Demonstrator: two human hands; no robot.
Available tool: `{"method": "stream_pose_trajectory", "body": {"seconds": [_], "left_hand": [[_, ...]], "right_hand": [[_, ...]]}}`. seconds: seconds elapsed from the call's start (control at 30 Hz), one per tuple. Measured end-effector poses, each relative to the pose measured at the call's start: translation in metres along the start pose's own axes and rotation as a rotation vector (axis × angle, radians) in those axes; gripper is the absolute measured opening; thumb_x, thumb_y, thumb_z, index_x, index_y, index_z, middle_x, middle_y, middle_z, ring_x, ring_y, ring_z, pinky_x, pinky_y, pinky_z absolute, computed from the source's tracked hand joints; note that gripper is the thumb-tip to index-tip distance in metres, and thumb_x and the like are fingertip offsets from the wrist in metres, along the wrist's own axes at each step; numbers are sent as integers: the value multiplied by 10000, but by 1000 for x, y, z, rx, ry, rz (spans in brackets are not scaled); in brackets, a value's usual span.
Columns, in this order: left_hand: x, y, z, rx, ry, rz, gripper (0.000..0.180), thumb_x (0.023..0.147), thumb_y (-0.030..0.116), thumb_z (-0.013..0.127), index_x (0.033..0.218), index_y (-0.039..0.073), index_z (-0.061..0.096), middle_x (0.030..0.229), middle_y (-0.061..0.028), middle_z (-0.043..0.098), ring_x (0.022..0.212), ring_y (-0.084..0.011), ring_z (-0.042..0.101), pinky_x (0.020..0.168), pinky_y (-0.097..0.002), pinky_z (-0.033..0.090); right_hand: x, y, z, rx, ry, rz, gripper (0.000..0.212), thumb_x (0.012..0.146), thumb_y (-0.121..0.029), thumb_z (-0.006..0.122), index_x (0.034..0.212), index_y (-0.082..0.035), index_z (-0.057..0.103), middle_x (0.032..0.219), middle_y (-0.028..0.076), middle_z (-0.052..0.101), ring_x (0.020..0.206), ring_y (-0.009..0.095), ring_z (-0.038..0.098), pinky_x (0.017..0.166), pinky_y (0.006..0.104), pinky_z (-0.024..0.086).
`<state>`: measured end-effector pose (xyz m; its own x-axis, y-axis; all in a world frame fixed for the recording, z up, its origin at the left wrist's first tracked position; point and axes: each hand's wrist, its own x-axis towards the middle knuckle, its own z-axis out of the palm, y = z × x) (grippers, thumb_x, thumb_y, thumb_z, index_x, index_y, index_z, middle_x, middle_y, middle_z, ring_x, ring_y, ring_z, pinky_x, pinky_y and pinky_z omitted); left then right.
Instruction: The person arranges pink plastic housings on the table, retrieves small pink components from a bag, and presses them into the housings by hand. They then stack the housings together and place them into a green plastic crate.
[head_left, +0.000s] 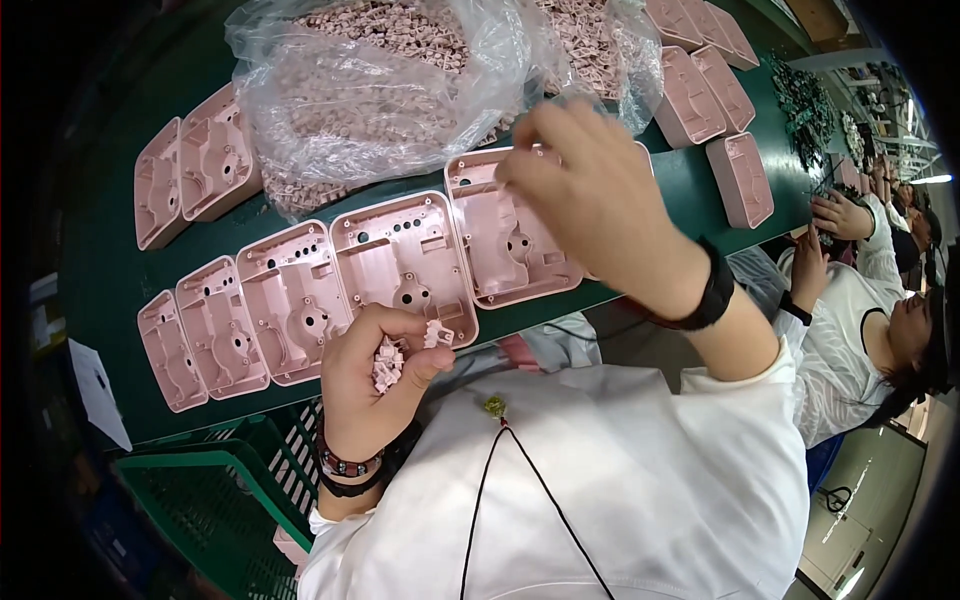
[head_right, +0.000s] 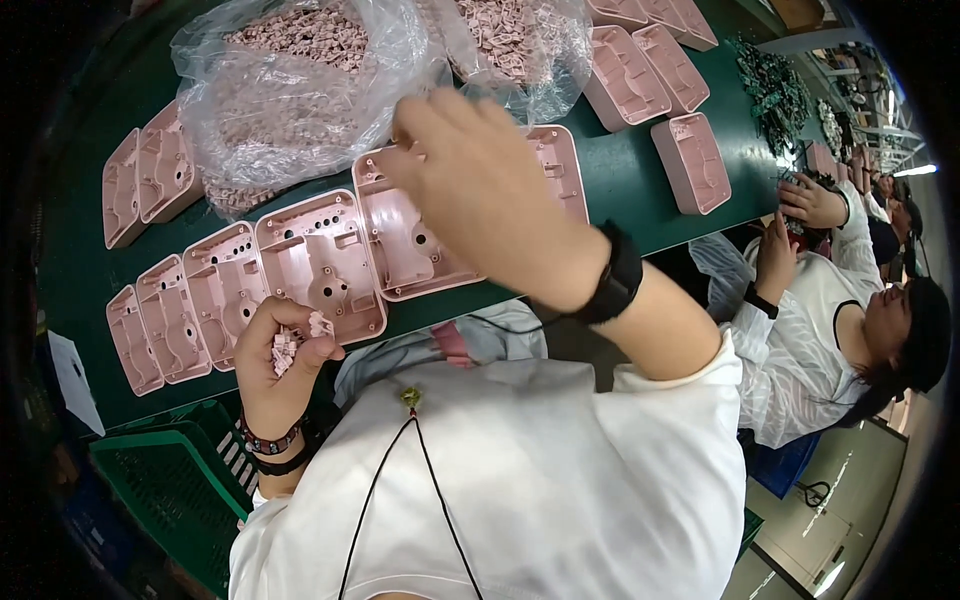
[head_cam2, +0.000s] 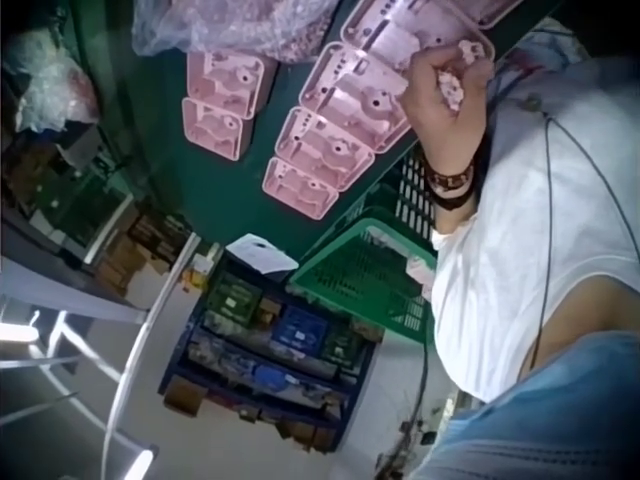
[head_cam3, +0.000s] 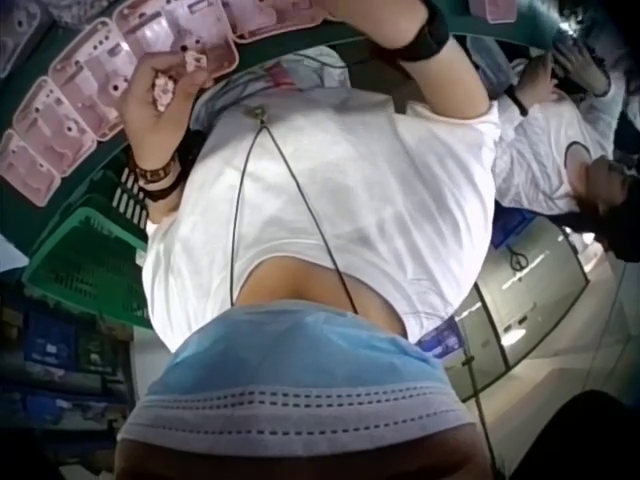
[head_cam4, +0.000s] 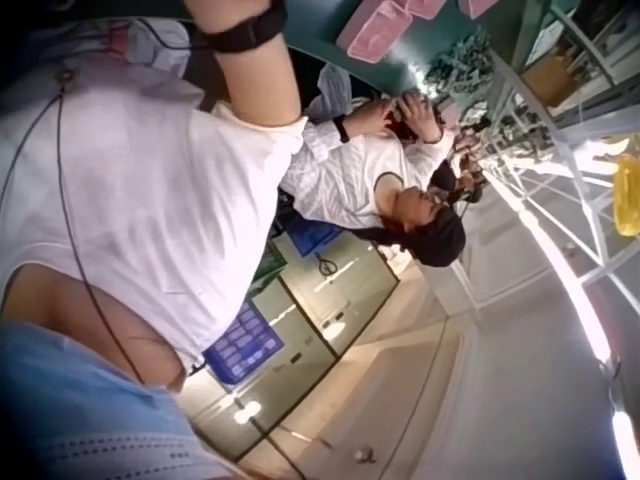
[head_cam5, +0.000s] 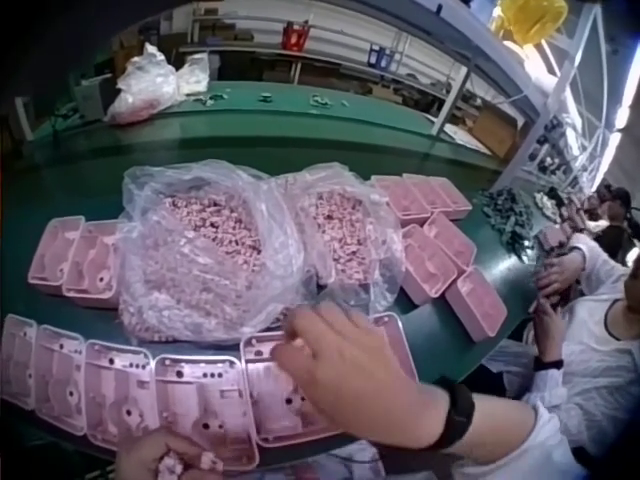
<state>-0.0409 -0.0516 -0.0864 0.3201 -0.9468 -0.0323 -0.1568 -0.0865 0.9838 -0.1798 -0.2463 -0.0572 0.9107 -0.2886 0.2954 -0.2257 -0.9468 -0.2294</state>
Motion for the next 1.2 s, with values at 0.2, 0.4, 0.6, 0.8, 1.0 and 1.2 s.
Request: {"method": "stream_pose_trajectory", "body": {"seconds": [0.2,0.4,0.6,0.8,1.0,1.2], "left_hand": [[0,1,2,-139,44,-54,179,773,43,670,858,2,519,668,-46,585,628,-110,600,571,-210,439],[1,2,2,-154,29,-97,173,785,43,658,867,-2,512,675,-57,596,633,-109,605,575,-210,445],[10,1,2,-77,5,-44,174,779,34,659,869,-4,515,680,-62,600,632,-107,606,577,-209,449],[15,14,7,-88,-60,-8,152,794,22,635,875,-8,510,727,-31,526,615,-106,579,561,-198,440],[21,13,7,-60,-35,-13,207,743,86,706,854,2,553,697,-51,579,621,-109,565,573,-217,426],[25,8,3,-26,-38,86,265,720,142,736,856,7,553,698,-47,577,618,-113,554,578,-221,424]], "right_hand": [[8,45,23,-260,-164,-124,60,630,-136,600,628,-84,630,885,36,484,893,187,454,722,299,380],[10,45,25,-282,-185,-166,80,621,-152,592,621,-81,630,873,30,480,899,182,453,732,288,371],[20,48,29,-339,-214,-201,83,626,-157,578,600,-91,620,882,25,486,899,172,457,727,276,365],[21,40,27,-362,-297,-226,77,646,-150,574,635,-98,629,886,18,500,892,170,466,723,281,366],[14,51,7,-257,-306,-223,91,685,-123,593,763,-89,624,911,25,523,911,179,478,741,288,371],[16,1,-9,264,-164,-92,217,692,-93,650,898,-64,587,897,54,525,860,213,514,717,323,399]]}}
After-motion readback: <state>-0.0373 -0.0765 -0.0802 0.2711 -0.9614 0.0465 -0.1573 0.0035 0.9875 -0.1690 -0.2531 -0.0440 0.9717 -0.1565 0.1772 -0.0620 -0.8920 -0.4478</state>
